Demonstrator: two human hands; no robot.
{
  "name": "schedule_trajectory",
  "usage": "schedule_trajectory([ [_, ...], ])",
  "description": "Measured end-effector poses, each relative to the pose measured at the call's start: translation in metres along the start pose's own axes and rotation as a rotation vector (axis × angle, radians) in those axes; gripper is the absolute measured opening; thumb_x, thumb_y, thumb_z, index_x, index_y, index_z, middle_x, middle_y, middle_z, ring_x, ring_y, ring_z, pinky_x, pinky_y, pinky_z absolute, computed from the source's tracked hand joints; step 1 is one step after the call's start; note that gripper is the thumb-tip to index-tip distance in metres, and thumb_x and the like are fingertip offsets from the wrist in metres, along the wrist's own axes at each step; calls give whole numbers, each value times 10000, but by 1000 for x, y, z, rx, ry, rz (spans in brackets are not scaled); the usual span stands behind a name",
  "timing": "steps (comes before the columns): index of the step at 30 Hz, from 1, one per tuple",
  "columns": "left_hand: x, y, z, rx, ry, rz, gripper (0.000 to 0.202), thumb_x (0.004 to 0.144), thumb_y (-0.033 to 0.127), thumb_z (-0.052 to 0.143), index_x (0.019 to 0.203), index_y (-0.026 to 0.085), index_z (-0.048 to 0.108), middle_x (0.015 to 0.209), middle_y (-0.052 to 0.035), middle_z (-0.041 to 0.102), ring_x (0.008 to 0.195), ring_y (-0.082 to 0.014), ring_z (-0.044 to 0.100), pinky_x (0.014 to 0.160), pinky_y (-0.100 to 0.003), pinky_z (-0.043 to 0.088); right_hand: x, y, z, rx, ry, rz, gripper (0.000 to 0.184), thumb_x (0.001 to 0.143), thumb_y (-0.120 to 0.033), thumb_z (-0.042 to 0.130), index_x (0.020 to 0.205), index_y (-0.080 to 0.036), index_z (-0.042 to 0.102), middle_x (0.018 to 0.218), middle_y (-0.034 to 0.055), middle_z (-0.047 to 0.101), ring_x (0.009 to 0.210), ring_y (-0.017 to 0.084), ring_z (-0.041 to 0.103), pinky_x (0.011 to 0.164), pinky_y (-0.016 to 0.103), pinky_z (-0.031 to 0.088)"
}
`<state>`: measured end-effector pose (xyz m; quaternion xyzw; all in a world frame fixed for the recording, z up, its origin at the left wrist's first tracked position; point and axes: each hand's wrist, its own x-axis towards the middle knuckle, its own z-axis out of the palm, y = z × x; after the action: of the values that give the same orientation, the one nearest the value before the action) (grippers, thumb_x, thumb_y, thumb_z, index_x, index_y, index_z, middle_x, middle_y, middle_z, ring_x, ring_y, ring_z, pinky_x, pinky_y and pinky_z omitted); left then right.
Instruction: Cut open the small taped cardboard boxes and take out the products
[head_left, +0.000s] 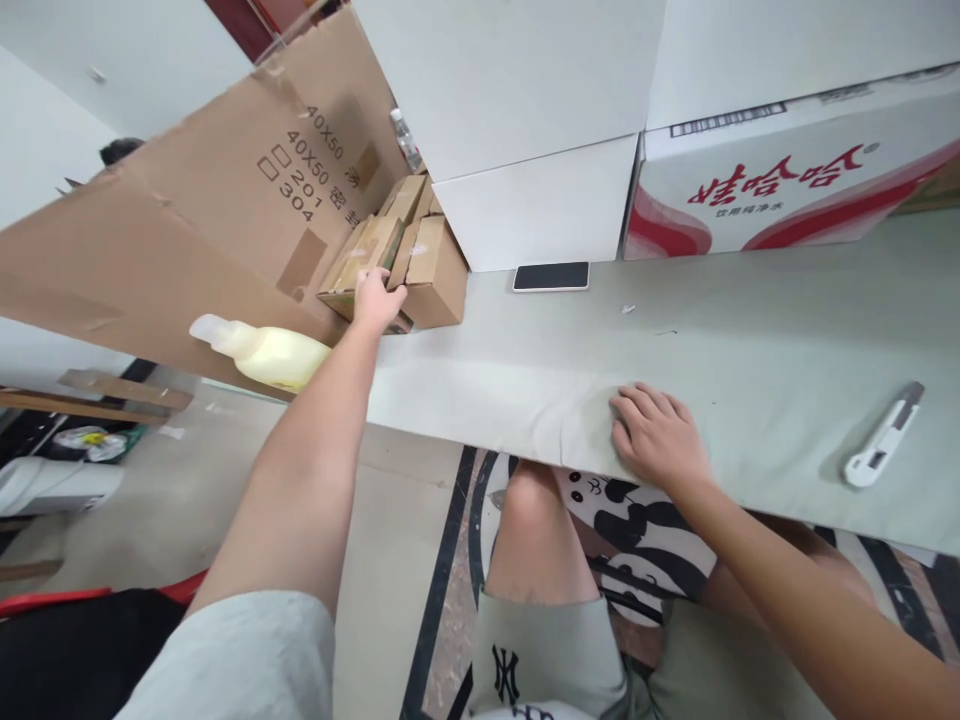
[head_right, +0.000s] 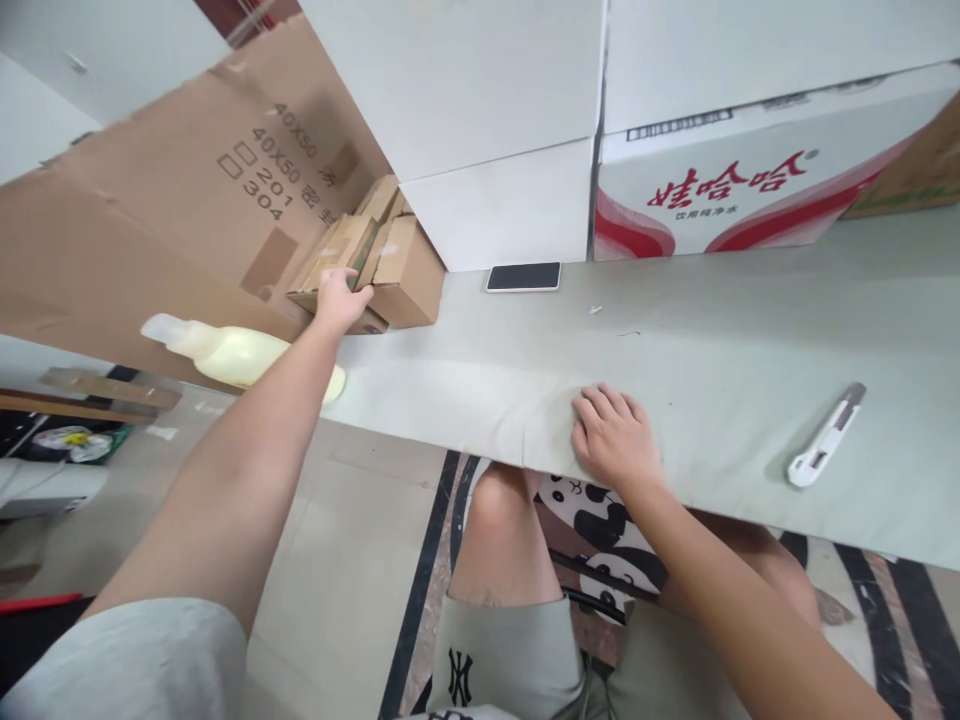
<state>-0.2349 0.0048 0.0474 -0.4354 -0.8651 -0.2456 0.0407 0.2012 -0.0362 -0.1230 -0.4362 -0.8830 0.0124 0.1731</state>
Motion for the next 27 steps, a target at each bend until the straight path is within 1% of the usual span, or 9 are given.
schedule_trajectory([
  [4,14,-10,5,92,-42,-19,186,906,240,648,1046,188,536,1195,-127,606,1199,-274,589,1138,-400,454,1,1,-3,29,-35,8,355,1015,-285,465,1244,-186,718,1407,90,693,1378,297,585,1139,459,413],
  [8,25,-8,4,209,-80,-34,64,905,199,592,933,168,544,1012,-136,621,1189,-343,611,1097,-465,460,1,2,-2,33,-32,8,343,1006,-283,475,1224,-183,720,1393,93,699,1373,299,585,1134,458,413],
  [10,23,-3,2,253,-96,-26,59,914,191,557,862,174,532,920,-130,612,1191,-370,620,1075,-479,469,1,2,0,22,-24,1,339,1006,-282,469,1216,-185,718,1388,90,701,1367,295,587,1128,451,413],
  [12,12,4,1,324,-104,55,98,934,211,516,842,179,533,883,-133,619,1191,-393,633,1062,-505,475,1,2,0,20,-22,0,338,1005,-284,463,1210,-190,714,1387,91,700,1363,294,586,1123,450,409],
  [16,-36,19,-2,444,-130,346,192,946,241,460,813,168,578,810,-167,657,1052,-434,703,952,-575,515,2,2,-1,59,-22,19,331,998,-279,452,1183,-191,713,1380,103,699,1357,299,577,1115,452,392],
  [20,-101,38,-11,370,-169,542,249,942,292,506,738,190,604,746,-145,695,867,-347,748,813,-455,554,4,2,-3,109,-24,33,325,988,-260,448,1170,-176,704,1375,114,694,1346,298,564,1105,443,368],
  [23,-150,60,-14,289,-187,706,277,961,318,521,743,202,647,843,-132,776,852,-275,774,751,-365,566,7,1,-1,119,-28,51,305,969,-245,462,1137,-172,706,1321,133,706,1249,292,589,1052,426,384],
  [25,-179,79,-11,204,-156,873,291,986,293,505,782,199,690,949,-127,819,884,-240,798,726,-321,584,8,2,-2,119,-28,72,291,955,-235,467,1099,-174,713,1241,139,721,1145,283,607,1002,411,400],
  [27,-204,100,-5,98,-62,1092,297,1005,230,493,822,186,724,997,-124,835,897,-216,816,703,-289,611,6,7,-8,112,-23,100,302,953,-222,452,1083,-184,722,1176,128,728,1095,269,609,987,398,404],
])
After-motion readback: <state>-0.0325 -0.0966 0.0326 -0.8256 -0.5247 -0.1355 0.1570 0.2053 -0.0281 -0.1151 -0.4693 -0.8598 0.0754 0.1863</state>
